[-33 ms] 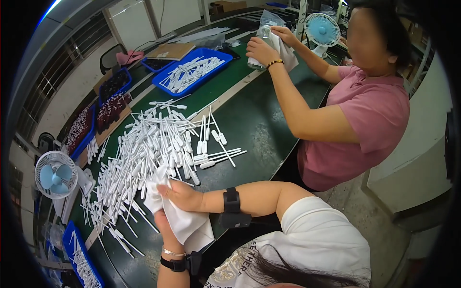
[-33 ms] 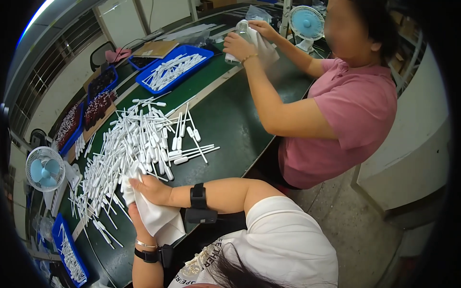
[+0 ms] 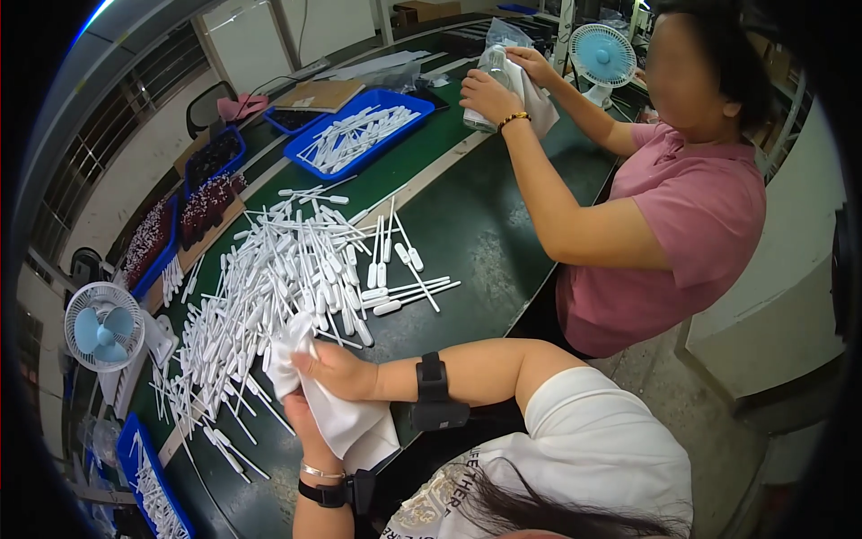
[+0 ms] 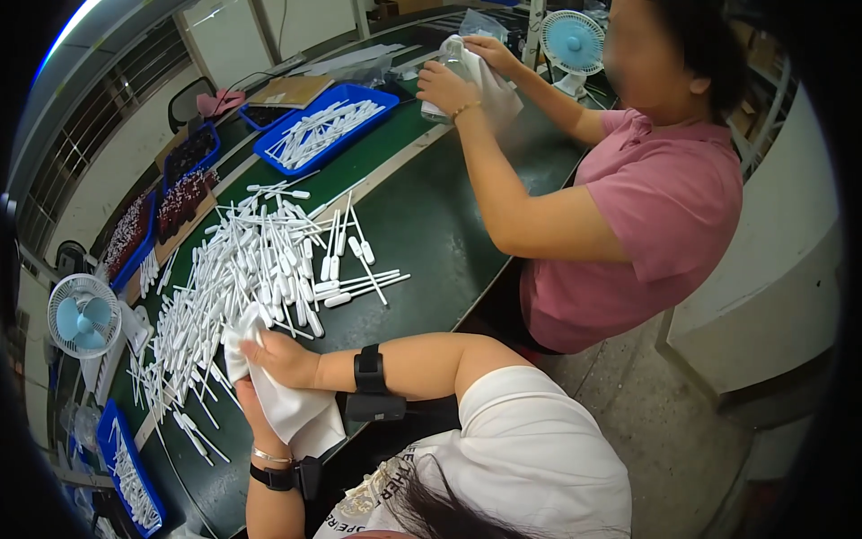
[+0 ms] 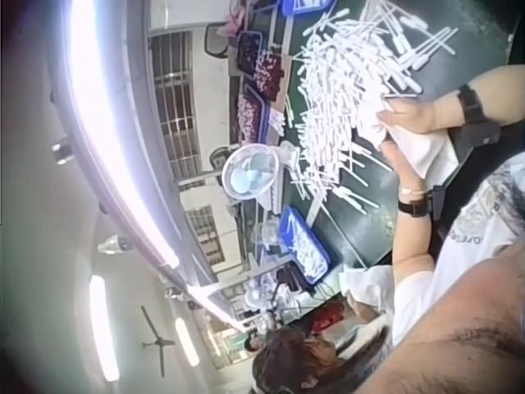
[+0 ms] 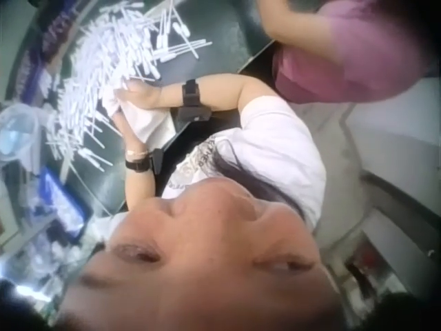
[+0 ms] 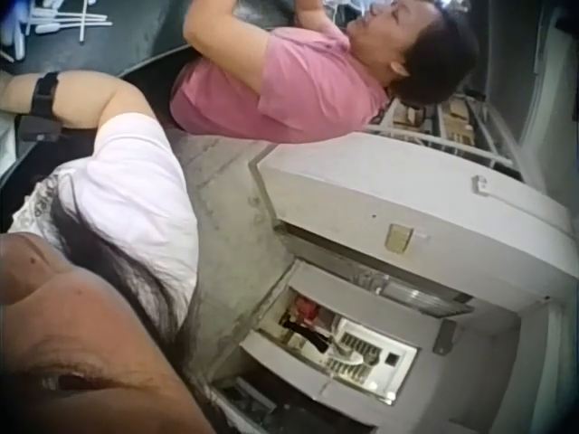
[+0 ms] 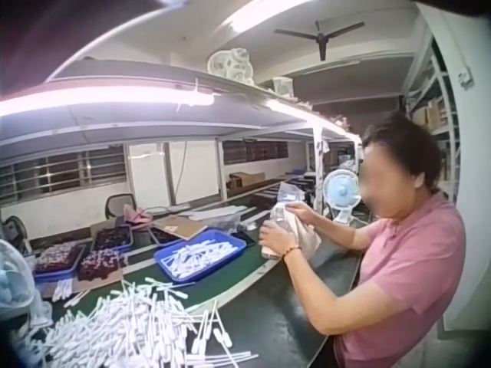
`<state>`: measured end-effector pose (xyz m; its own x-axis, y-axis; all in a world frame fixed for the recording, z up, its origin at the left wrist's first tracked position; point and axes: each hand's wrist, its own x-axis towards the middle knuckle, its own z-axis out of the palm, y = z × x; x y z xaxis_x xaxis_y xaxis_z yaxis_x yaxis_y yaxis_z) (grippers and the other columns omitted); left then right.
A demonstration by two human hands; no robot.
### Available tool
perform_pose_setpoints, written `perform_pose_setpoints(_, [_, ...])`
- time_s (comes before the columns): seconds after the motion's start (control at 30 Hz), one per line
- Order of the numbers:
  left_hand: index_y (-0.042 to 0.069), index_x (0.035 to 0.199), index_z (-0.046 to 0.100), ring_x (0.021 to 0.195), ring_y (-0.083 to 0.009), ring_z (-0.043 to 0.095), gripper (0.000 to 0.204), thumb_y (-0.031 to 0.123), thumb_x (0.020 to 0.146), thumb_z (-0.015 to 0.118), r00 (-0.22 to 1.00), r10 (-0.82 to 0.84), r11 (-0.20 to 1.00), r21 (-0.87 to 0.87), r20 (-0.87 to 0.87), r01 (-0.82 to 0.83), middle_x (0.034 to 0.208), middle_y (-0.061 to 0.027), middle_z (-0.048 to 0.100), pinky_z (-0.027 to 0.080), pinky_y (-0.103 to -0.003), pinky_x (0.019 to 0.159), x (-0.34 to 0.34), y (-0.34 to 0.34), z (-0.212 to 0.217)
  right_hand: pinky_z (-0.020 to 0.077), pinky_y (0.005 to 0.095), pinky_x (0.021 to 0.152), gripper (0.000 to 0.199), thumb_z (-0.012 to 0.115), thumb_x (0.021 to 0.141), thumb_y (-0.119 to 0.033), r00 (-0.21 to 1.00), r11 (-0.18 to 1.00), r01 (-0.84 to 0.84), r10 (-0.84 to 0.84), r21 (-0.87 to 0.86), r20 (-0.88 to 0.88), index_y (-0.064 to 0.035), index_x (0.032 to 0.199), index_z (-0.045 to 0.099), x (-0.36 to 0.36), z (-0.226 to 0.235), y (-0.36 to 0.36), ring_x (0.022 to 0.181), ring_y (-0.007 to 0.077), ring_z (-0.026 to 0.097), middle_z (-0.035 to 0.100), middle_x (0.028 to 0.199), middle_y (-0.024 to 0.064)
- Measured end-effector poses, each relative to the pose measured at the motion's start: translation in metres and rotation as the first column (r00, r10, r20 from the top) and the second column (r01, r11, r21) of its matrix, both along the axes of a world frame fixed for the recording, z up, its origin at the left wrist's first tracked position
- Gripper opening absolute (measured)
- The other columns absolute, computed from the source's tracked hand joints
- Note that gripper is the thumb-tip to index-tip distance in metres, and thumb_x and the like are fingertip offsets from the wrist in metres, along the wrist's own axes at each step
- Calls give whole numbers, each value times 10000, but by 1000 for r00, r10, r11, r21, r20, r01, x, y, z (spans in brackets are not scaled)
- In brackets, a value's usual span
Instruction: The person picks up a white plastic part from a pile, wipes it with a cloth, and places it into a blue tray, occasionally reaching for a glass bottle to dampen the cloth.
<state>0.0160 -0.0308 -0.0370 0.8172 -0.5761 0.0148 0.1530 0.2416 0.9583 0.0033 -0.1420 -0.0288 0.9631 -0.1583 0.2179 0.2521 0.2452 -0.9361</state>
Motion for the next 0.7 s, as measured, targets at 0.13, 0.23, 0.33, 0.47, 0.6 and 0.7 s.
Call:
perform_pose_setpoints(0.13, [-10, 1074, 472, 730, -108, 549, 262, 96, 836, 493, 953, 167, 983, 25, 254, -179, 881, -47, 566, 461, -231, 650, 7, -1, 10, 423, 289, 715, 348, 391, 887, -287, 913, 944, 294, -230, -153, 336, 24, 1005, 495, -3, 7, 7, 778, 239, 557, 579, 821, 145])
perform_pose_setpoints(0.23, [-20, 1055, 480, 634, -77, 515, 253, 92, 829, 505, 943, 56, 967, 217, 328, -133, 795, -17, 558, 450, -209, 609, 29, 31, 6, 436, 346, 664, 375, 375, 883, -321, 988, 923, 142, -156, -357, -9, 24, 898, 520, -10, 19, -19, 722, 282, 569, 575, 763, 177])
perform_pose_setpoints(0.33, [-8, 1069, 477, 587, -49, 461, 252, 134, 862, 464, 894, -68, 974, -166, 443, 156, 722, -1, 528, 397, -165, 540, 31, 47, 23, 442, 377, 610, 358, 397, 874, -336, 964, 762, 265, -227, -591, 140, -9, 846, 539, -13, 16, -16, 636, 300, 556, 565, 697, 161])
perform_pose_setpoints(0.47, [-4, 1006, 516, 551, -45, 420, 215, 152, 866, 469, 941, 280, 959, -103, 192, -265, 684, 14, 505, 369, -166, 504, 17, 27, 33, 440, 419, 546, 360, 391, 856, -377, 980, 589, 198, -145, -783, 139, -63, 789, 555, -17, 12, 5, 547, 323, 534, 561, 659, 143])
perform_pose_setpoints(0.6, [-11, 854, 567, 557, -43, 416, 202, 159, 863, 458, 948, 218, 975, -24, 233, -219, 679, 15, 507, 324, -171, 495, 14, 29, 26, 431, 398, 452, 256, 421, 826, -369, 887, 373, 434, -17, -820, 462, -180, 795, 591, -9, -3, 3, 508, 312, 526, 537, 620, 116])
perform_pose_setpoints(0.7, [15, 824, 548, 467, -53, 384, 234, 217, 879, 445, 940, 341, 927, -172, 23, -333, 575, 8, 479, 298, -186, 424, 24, 23, 25, 405, 372, 449, 254, 438, 849, -296, 975, 528, 194, -14, -827, 220, -104, 768, 584, -11, -1, -8, 526, 325, 498, 549, 656, 139])
